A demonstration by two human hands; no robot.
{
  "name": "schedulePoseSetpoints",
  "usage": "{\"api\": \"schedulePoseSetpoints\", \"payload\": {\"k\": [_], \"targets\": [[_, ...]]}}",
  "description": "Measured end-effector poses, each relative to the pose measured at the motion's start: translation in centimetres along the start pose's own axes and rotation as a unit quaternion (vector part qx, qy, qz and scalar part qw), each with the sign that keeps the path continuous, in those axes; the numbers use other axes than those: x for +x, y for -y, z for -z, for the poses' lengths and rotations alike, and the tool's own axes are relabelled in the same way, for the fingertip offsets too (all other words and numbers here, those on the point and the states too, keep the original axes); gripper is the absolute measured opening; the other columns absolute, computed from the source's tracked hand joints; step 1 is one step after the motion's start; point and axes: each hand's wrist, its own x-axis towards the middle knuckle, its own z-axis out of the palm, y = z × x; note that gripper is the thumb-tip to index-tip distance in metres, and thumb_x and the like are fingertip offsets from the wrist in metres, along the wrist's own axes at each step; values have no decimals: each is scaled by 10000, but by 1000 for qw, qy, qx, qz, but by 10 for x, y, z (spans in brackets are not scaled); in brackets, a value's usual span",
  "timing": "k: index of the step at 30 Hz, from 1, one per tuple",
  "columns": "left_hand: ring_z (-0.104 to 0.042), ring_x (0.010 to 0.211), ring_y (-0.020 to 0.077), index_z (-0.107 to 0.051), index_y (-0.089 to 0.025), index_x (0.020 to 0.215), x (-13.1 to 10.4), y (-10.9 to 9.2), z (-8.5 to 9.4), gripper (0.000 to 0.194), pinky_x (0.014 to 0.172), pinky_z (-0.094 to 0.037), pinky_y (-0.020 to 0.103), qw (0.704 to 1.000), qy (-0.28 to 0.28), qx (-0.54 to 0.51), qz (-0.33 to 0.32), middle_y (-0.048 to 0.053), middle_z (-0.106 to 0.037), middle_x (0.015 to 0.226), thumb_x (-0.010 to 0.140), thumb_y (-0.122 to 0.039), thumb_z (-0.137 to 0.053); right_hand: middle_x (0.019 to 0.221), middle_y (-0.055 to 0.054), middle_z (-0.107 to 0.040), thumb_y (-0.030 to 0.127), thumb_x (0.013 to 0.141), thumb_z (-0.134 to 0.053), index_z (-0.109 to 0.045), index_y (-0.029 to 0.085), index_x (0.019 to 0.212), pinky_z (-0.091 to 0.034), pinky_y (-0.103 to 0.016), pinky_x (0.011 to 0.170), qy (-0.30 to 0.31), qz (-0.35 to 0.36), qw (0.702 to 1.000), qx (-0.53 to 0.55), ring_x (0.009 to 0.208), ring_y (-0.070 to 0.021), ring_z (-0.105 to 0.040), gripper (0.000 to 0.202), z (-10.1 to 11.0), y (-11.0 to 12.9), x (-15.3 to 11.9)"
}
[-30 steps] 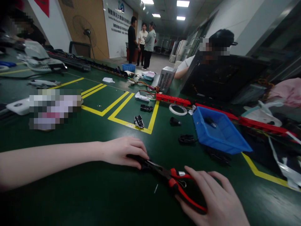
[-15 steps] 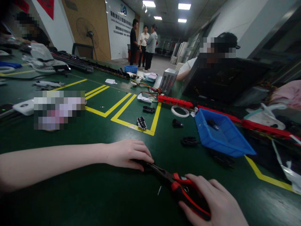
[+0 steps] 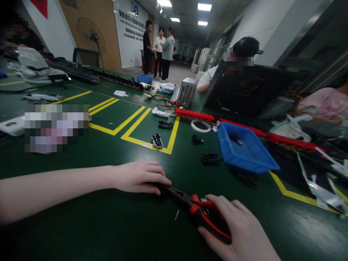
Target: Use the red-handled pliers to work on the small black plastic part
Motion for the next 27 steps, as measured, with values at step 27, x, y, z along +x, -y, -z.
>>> {"api": "schedulePoseSetpoints", "payload": {"k": [27], "targets": [[-543, 1113, 225, -495, -190, 1320, -4, -7, -1, 374, 917, -496, 356, 999, -11, -31, -9, 102, -612, 1236, 950, -211, -546, 1240, -131, -624, 228, 818, -502, -465, 201, 1253, -264, -561, 1076, -142, 3, 980, -142, 1237, -336, -527, 438, -4, 12, 3]]}}
